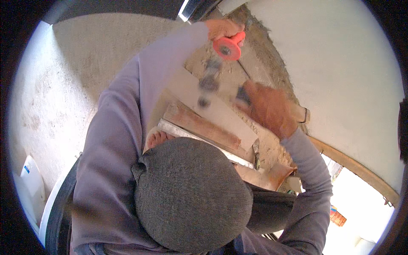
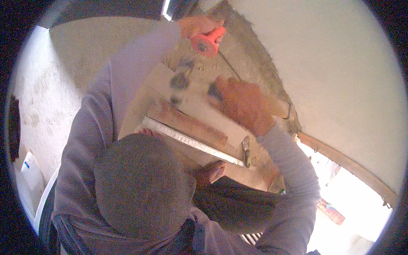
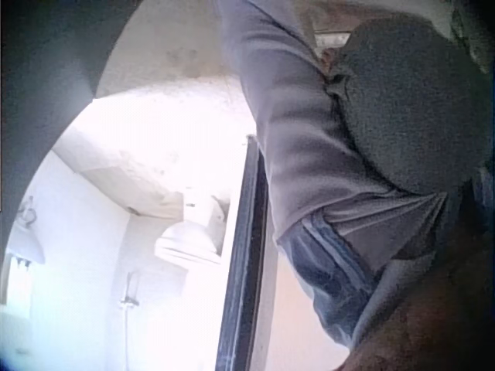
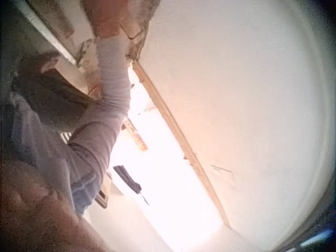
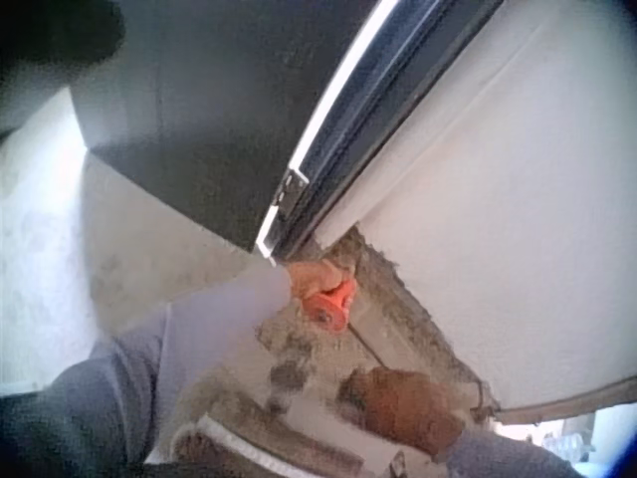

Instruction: The person is installing ceramic tiles on a floor. They use a hammer and a red rubber mallet to tap the tiles into place, ensuring they are level and properly set in the adhesive. A spirit level is used to check the alignment of the tiles.

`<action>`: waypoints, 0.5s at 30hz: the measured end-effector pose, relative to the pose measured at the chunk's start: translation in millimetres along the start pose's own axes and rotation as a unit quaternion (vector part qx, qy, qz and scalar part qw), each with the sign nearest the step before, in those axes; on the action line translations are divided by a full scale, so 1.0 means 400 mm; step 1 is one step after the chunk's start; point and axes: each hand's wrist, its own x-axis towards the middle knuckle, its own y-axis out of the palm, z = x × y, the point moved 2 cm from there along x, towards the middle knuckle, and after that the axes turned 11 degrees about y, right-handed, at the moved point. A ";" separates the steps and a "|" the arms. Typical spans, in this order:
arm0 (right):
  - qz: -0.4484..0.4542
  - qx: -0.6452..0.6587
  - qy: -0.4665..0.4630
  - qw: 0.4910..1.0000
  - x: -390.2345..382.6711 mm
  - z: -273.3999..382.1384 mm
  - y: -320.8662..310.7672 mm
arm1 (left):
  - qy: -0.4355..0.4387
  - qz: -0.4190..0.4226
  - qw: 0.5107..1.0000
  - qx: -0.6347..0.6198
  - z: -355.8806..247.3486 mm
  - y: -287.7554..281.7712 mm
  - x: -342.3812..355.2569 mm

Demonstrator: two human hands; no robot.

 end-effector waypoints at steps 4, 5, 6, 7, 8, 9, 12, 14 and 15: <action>0.024 -0.025 -0.110 0.993 0.010 -0.021 0.022 | 0.021 -0.019 0.999 0.023 -0.024 0.040 -0.023; 0.043 -0.032 -0.108 0.993 0.031 -0.047 0.025 | 0.020 -0.020 0.999 0.038 -0.030 0.045 -0.029; 0.004 0.044 0.026 0.999 0.059 -0.087 0.005 | 0.026 -0.009 0.999 0.037 -0.013 0.049 -0.020; -0.016 0.056 0.041 0.997 0.054 -0.079 0.002 | 0.035 -0.003 0.999 0.038 0.013 0.038 -0.004; -0.037 0.072 0.059 0.995 0.043 -0.070 0.011 | 0.043 0.006 0.998 0.042 0.016 0.035 0.001; -0.058 0.087 0.076 0.992 0.033 -0.058 0.014 | 0.035 -0.002 0.999 0.030 0.016 0.024 0.006; -0.045 0.049 -0.095 0.993 0.003 -0.010 0.001 | 0.008 -0.014 1.000 -0.009 -0.011 0.033 -0.006; -0.042 0.010 -0.201 0.979 -0.015 -0.007 0.012 | -0.013 -0.017 0.999 -0.039 -0.019 0.049 -0.014; -0.019 0.035 -0.109 0.993 0.004 -0.047 0.012 | -0.022 -0.029 0.999 -0.030 -0.026 0.060 -0.013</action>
